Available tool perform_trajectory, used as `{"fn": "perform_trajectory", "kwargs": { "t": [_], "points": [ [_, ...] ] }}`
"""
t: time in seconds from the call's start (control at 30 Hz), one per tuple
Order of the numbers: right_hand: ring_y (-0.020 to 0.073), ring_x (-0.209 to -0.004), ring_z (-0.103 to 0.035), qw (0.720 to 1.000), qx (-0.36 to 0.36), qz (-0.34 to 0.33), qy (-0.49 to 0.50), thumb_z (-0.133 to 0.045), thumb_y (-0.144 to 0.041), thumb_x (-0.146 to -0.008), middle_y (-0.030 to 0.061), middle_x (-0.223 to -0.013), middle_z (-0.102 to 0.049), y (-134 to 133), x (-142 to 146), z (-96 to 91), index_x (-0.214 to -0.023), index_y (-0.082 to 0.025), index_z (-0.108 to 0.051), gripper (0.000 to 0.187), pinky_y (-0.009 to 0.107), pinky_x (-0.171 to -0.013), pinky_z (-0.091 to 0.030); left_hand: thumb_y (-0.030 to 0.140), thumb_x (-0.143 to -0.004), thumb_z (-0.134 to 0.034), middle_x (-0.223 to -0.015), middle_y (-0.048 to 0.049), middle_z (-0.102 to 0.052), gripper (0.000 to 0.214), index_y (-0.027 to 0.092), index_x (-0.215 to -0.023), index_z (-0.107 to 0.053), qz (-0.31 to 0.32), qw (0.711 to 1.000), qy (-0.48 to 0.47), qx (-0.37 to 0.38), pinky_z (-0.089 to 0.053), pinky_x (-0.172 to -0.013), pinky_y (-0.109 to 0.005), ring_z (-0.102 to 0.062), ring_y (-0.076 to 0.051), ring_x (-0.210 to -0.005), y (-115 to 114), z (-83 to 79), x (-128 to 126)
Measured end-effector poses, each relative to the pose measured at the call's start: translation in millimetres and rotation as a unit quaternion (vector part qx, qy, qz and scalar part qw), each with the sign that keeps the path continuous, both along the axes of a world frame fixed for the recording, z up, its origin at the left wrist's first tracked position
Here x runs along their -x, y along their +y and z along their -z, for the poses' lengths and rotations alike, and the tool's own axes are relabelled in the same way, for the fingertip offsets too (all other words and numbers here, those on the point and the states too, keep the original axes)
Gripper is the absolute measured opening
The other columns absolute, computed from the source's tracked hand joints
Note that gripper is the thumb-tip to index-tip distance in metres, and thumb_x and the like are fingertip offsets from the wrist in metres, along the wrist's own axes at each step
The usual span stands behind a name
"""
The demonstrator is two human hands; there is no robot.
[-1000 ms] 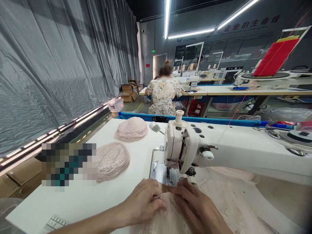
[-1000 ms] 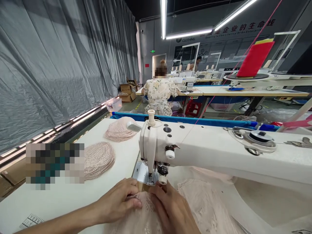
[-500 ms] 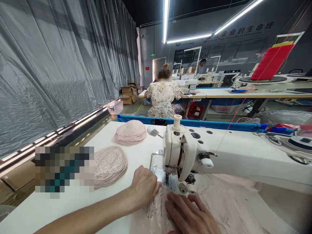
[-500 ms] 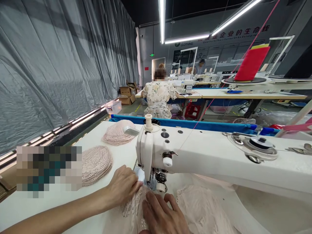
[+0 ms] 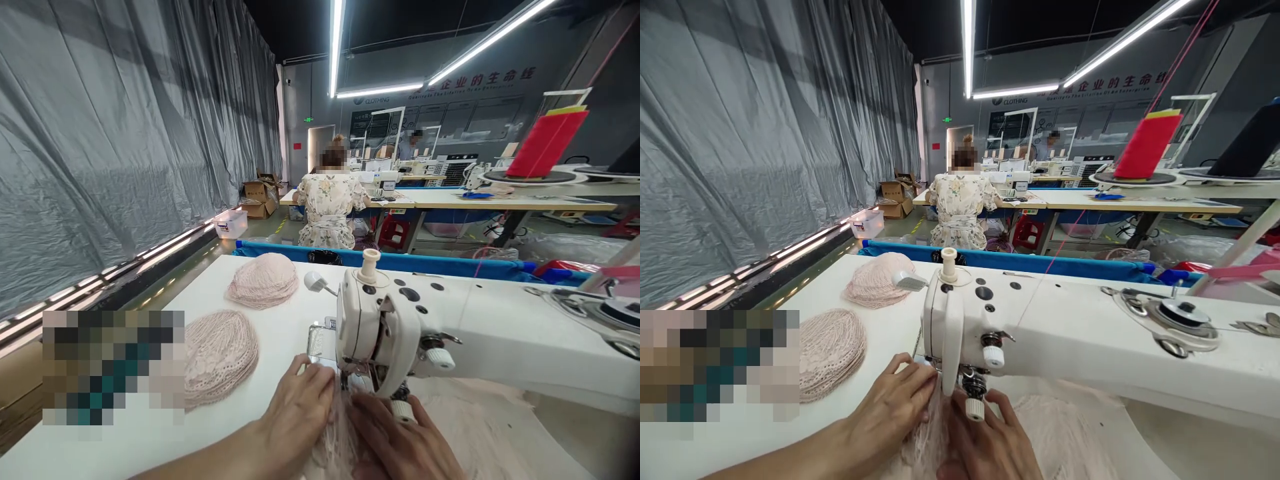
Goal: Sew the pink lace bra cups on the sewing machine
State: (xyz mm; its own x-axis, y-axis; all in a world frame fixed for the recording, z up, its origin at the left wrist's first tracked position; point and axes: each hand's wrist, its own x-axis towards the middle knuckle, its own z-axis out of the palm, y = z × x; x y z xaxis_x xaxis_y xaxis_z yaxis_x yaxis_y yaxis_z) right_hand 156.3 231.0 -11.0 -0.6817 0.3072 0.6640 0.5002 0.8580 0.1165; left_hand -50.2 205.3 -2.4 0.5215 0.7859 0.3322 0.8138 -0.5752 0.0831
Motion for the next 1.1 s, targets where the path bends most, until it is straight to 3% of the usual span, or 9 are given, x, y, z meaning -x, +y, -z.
{"fn": "perform_trajectory", "kwargs": {
  "t": [0.13,0.27,0.4,0.5,0.57,0.7,0.83,0.93,1.1],
  "points": [
    [0.0216,-0.079,-0.069,0.999,-0.011,0.018,-0.032,-0.037,-0.027,-0.101,0.0083,-0.098,-0.076,16,-5,1.9,-0.113,-0.017,-0.063,0.03,0.037,-0.073,-0.046,0.004,-0.083,-0.053,-0.096,-0.0036,-0.061,0.015,0.017,-0.09,-0.055,-0.024,1.0,0.011,-0.008,-0.032,-0.093,-0.042,-0.055,-0.02,-0.096,25,1.6,1],
    [0.0248,-0.08,-0.069,0.997,0.004,0.041,-0.065,-0.035,-0.021,-0.099,0.0094,-0.092,-0.076,21,-14,7.4,-0.106,-0.021,-0.067,0.033,0.042,-0.074,-0.049,0.002,-0.08,-0.051,-0.1,-0.0052,-0.061,0.016,0.017,-0.083,-0.056,-0.031,0.999,0.006,0.008,-0.03,-0.093,-0.047,-0.052,-0.024,-0.104,37,-2.2,2],
    [0.026,-0.105,-0.065,0.991,0.105,-0.012,-0.081,-0.031,-0.046,-0.102,0.0111,-0.114,-0.071,5,-18,6.8,-0.118,-0.02,-0.062,0.043,0.047,-0.096,-0.042,0.004,-0.085,-0.046,-0.099,-0.0074,-0.061,0.019,0.015,-0.096,-0.056,-0.011,0.999,-0.046,-0.003,-0.031,-0.092,-0.045,-0.052,-0.023,-0.103,14,-5.5,3],
    [0.0266,-0.105,-0.065,0.982,0.16,-0.073,-0.072,-0.029,-0.06,-0.098,0.0116,-0.115,-0.07,-11,-16,-1.2,-0.113,-0.02,-0.062,0.054,0.047,-0.1,-0.04,0.023,-0.094,-0.044,-0.097,-0.0061,-0.06,0.016,0.014,-0.101,-0.055,0.071,0.991,-0.113,-0.004,-0.034,-0.091,-0.04,-0.055,-0.019,-0.094,-12,-1.4,-1],
    [0.0237,-0.097,-0.066,0.975,0.192,-0.09,-0.069,-0.032,-0.05,-0.101,0.0099,-0.108,-0.071,-18,-13,-5.7,-0.104,-0.021,-0.064,0.043,0.043,-0.097,-0.043,0.03,-0.093,-0.045,-0.09,-0.0048,-0.06,0.018,0.015,-0.091,-0.055,0.091,0.99,-0.098,-0.048,-0.035,-0.086,-0.039,-0.056,-0.019,-0.086,-24,4.5,-5],
    [0.0192,-0.081,-0.065,0.968,0.224,-0.1,-0.048,-0.028,-0.015,-0.101,0.0067,-0.086,-0.07,-21,-9,-5.5,-0.092,-0.019,-0.061,0.034,0.035,-0.081,-0.048,0.022,-0.086,-0.049,-0.074,-0.003,-0.055,0.015,0.016,-0.072,-0.052,0.078,0.99,-0.033,-0.112,-0.036,-0.072,-0.036,-0.051,-0.018,-0.072,-30,11.6,-11],
    [0.0195,-0.066,-0.06,0.972,0.216,-0.095,-0.022,-0.029,-0.026,-0.103,0.005,-0.073,-0.065,-20,-6,-0.7,-0.084,-0.019,-0.057,0.035,0.032,-0.065,-0.049,0.011,-0.084,-0.043,-0.071,-0.0043,-0.054,0.016,0.014,-0.071,-0.052,0.06,0.989,-0.085,-0.109,-0.036,-0.065,-0.033,-0.049,-0.017,-0.069,-30,5.7,-10],
    [0.0209,-0.071,-0.063,0.972,0.218,-0.092,-0.009,-0.032,-0.039,-0.103,0.0075,-0.083,-0.068,-20,-6,2.7,-0.095,-0.018,-0.058,0.034,0.035,-0.071,-0.052,0.008,-0.087,-0.037,-0.072,-0.0054,-0.056,0.02,0.013,-0.079,-0.055,0.057,0.988,-0.105,-0.099,-0.038,-0.064,-0.033,-0.051,-0.017,-0.068,-31,-0.8,-11],
    [0.021,-0.078,-0.067,0.962,0.26,-0.076,0.01,-0.032,-0.014,-0.097,0.0091,-0.091,-0.071,-20,-11,8.1,-0.12,-0.018,-0.051,0.03,0.033,-0.078,-0.053,0.018,-0.091,-0.044,-0.068,-0.0031,-0.058,0.014,0.013,-0.09,-0.058,0.053,0.988,-0.101,-0.105,-0.04,-0.063,-0.034,-0.053,-0.018,-0.064,-31,-6.4,-14]
  ]
}}
